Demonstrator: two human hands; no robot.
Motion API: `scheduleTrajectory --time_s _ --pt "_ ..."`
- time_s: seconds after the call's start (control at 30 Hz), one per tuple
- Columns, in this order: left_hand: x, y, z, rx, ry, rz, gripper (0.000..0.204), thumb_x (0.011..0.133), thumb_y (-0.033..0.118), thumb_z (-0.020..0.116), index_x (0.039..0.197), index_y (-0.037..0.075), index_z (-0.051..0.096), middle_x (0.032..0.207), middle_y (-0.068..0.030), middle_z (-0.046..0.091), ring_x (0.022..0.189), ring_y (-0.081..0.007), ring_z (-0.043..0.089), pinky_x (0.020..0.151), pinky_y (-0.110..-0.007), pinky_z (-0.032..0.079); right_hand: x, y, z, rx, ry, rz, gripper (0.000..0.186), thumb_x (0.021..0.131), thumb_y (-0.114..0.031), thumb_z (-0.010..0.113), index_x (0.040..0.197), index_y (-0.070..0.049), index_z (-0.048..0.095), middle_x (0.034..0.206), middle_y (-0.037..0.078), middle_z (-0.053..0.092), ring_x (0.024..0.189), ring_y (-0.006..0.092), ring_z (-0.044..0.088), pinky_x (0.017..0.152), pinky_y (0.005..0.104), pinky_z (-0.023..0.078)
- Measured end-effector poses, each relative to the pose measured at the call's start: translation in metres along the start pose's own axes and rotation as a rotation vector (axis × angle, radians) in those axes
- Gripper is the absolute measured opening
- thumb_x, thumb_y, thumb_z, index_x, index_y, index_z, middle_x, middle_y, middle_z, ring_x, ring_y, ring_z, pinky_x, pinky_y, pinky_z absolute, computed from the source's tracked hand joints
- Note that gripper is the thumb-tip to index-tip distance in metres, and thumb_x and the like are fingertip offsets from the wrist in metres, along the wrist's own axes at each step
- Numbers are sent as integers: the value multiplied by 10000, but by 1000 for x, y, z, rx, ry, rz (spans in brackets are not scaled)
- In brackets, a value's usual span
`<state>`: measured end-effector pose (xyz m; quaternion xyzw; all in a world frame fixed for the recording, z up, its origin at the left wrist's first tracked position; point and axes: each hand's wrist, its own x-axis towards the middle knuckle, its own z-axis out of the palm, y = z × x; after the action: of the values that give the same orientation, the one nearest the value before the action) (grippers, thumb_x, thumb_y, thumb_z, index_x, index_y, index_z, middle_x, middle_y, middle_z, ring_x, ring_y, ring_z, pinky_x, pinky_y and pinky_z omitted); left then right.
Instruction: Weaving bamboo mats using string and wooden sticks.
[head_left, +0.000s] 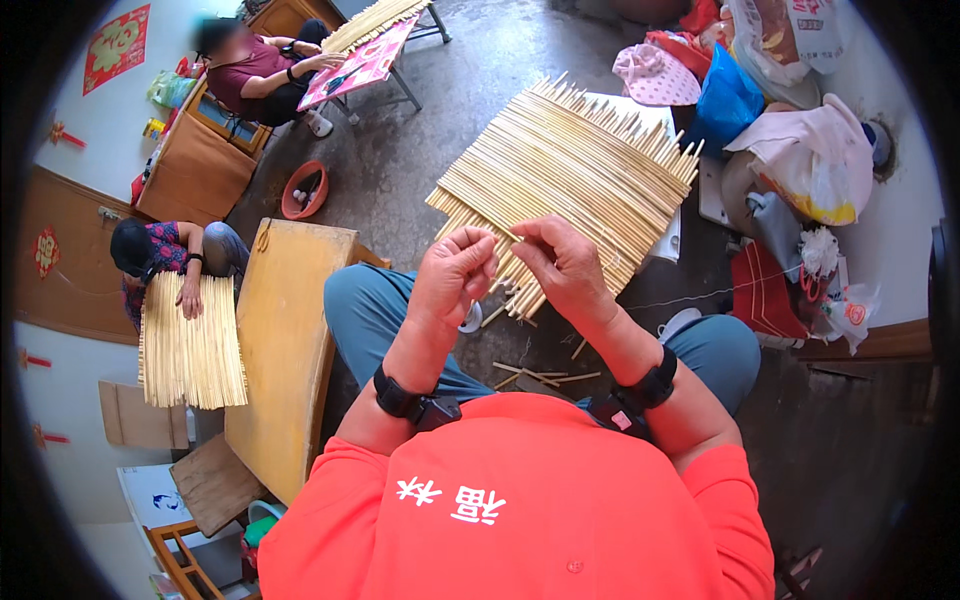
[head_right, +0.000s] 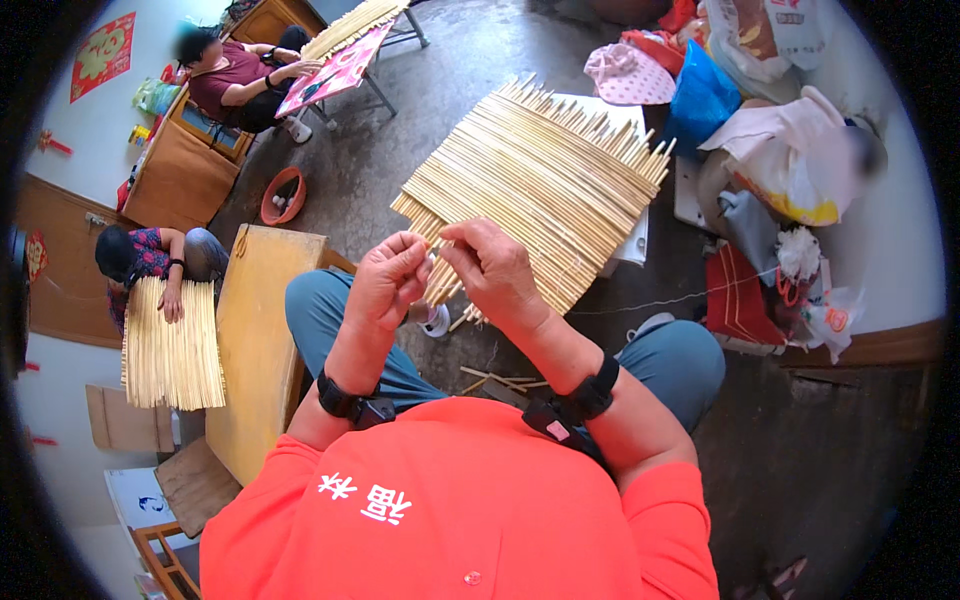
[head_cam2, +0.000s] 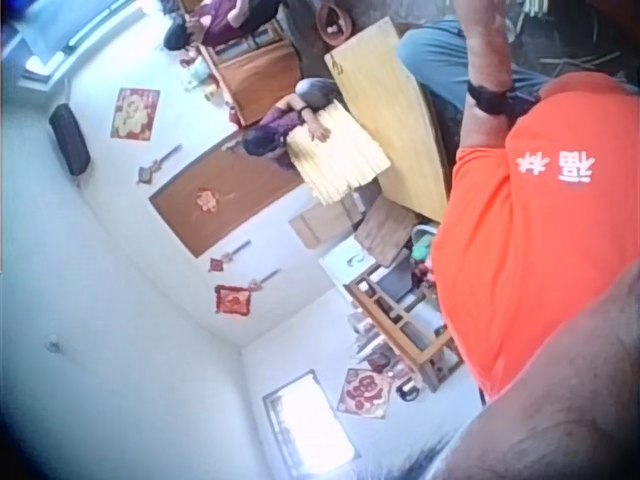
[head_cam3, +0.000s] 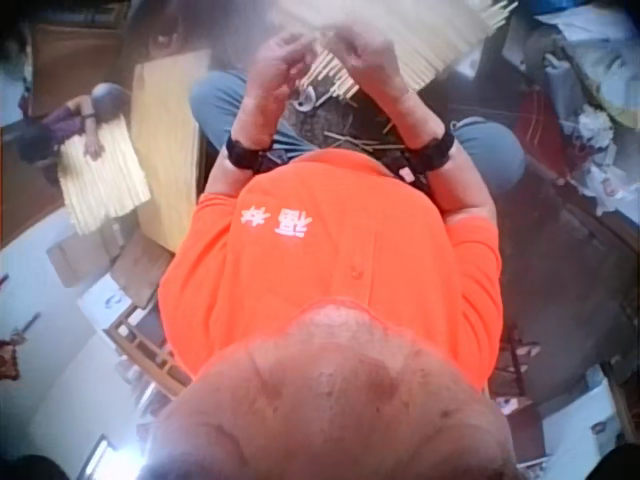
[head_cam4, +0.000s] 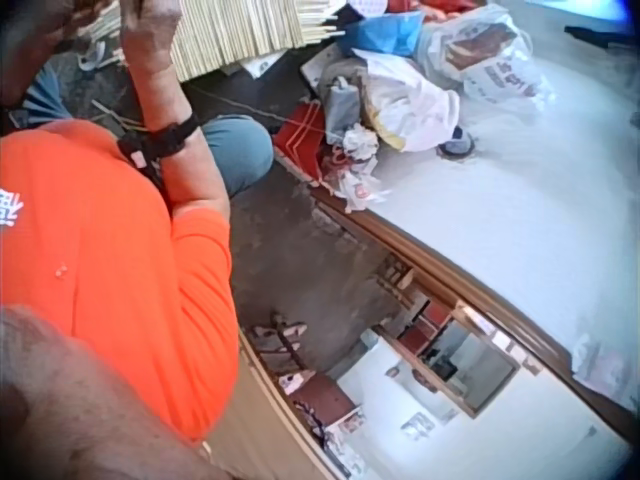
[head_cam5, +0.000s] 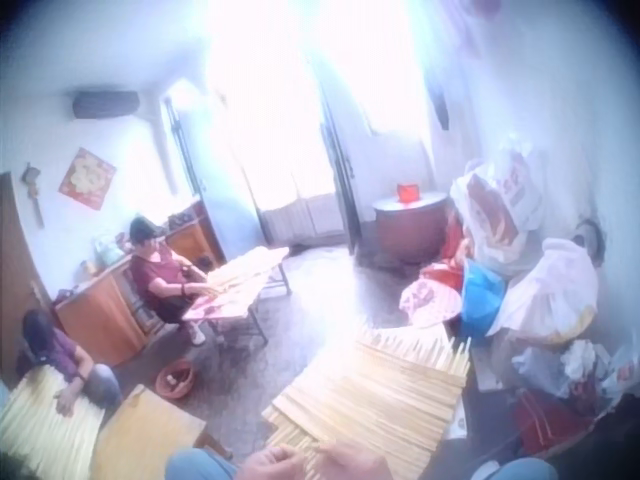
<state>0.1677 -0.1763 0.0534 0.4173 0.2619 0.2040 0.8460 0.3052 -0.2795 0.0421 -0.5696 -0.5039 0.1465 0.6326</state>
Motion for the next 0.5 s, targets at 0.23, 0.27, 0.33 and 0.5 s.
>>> scheduleTrajectory --time_s 0.23,0.27,0.33,0.5 --pt "-3 -5 4 -98 -157 -199 114 900 132 543 894 18 545 688 -62 566 421 -36 383 386 -165 304 -2 -5 -5 12 -92 -88 135 754 -16 669 888 -18 658 737 66 601 660 165 594 572 253 464" --pt "-3 -6 4 -113 -146 -218 114 904 132 538 896 18 540 694 -64 568 425 -37 385 392 -165 309 -2 -4 -6 -37 -78 -100 118 754 -15 666 871 -17 651 730 71 596 652 176 591 565 260 462" --pt "-4 -6 5 -150 -164 -216 111 907 133 531 900 23 530 706 -74 575 433 -37 385 403 -167 314 -2 -3 -7 -100 -54 -117 87 753 -12 661 837 -14 636 717 82 585 634 197 586 549 274 458" --pt "-4 -7 10 -45 -123 -153 102 903 124 532 936 28 528 728 -83 582 436 -24 375 403 -163 292 -4 -2 -8 -287 -26 -233 71 751 -13 638 793 -17 581 680 106 540 605 266 555 522 321 438"
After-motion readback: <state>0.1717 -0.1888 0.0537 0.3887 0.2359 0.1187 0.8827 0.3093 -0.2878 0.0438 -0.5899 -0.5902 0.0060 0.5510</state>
